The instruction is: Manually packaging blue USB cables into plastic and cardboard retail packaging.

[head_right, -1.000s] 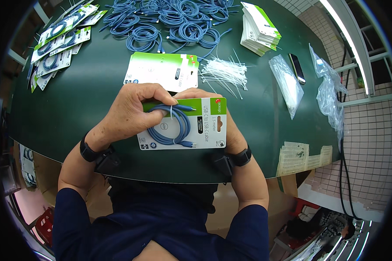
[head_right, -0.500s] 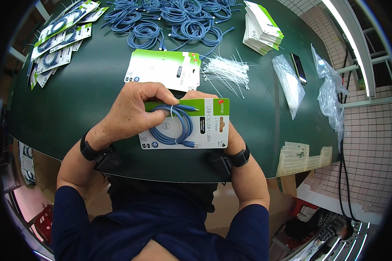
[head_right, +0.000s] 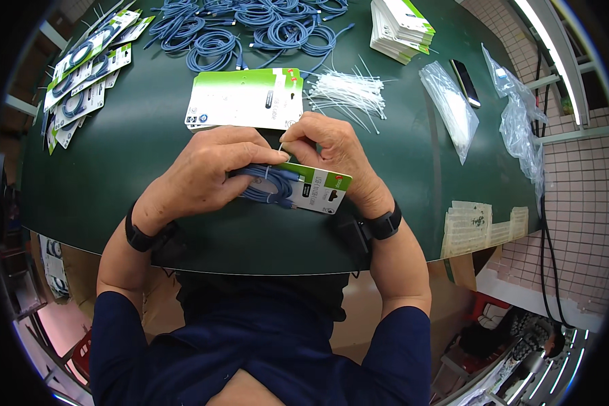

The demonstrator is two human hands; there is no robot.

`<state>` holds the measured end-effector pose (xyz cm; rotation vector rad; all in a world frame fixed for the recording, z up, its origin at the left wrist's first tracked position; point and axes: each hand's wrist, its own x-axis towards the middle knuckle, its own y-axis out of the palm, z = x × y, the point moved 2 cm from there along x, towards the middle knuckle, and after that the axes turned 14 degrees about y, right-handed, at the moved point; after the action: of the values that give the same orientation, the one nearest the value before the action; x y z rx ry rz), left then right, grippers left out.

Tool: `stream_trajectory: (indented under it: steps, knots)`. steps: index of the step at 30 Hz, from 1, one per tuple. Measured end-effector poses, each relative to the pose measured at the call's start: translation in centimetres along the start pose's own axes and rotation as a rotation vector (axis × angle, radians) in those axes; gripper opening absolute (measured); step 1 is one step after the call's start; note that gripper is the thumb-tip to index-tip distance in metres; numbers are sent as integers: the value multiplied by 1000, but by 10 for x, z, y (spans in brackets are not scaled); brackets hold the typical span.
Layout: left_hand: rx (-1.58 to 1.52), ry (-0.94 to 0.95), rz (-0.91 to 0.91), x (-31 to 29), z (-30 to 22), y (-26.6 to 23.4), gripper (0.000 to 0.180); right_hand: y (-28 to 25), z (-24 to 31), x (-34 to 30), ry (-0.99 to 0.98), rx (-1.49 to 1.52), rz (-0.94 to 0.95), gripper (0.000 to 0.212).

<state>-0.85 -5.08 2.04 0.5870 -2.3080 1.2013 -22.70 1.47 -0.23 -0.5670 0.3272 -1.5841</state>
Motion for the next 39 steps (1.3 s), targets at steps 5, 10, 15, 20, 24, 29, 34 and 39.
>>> stream_trajectory:
  steps: [5, 10, 15, 20, 24, 29, 34, 39]
  knots:
    - [100, 64, 16, 1, -6, -6, 42, -3, 10, -1, -57, 14, -11, 10]
    - [294, 99, 102, 4, -16, -2, 39, -2, 17, -2, -92, -16, -40, 9]
    - [254, 98, 101, 2, -16, 0, 38, 9, 7, 2, -82, -10, -55, 9]
    - [149, 5, 103, 3, -13, -3, 35, 13, 1, 5, -4, 34, -39, 8]
    - [63, -21, 77, 16, -8, 4, 27, 2, -10, 1, -54, 18, -36, 7]
    - [85, -122, 176, 22, -8, 19, 26, 19, -53, 6, -134, 5, -102, 11]
    - [213, -53, 151, -5, -6, 8, 32, 56, -58, 38, -222, 51, -130, 7]
    - [218, -29, 214, -4, 2, 10, 31, 48, -61, 34, -238, 51, -93, 6]
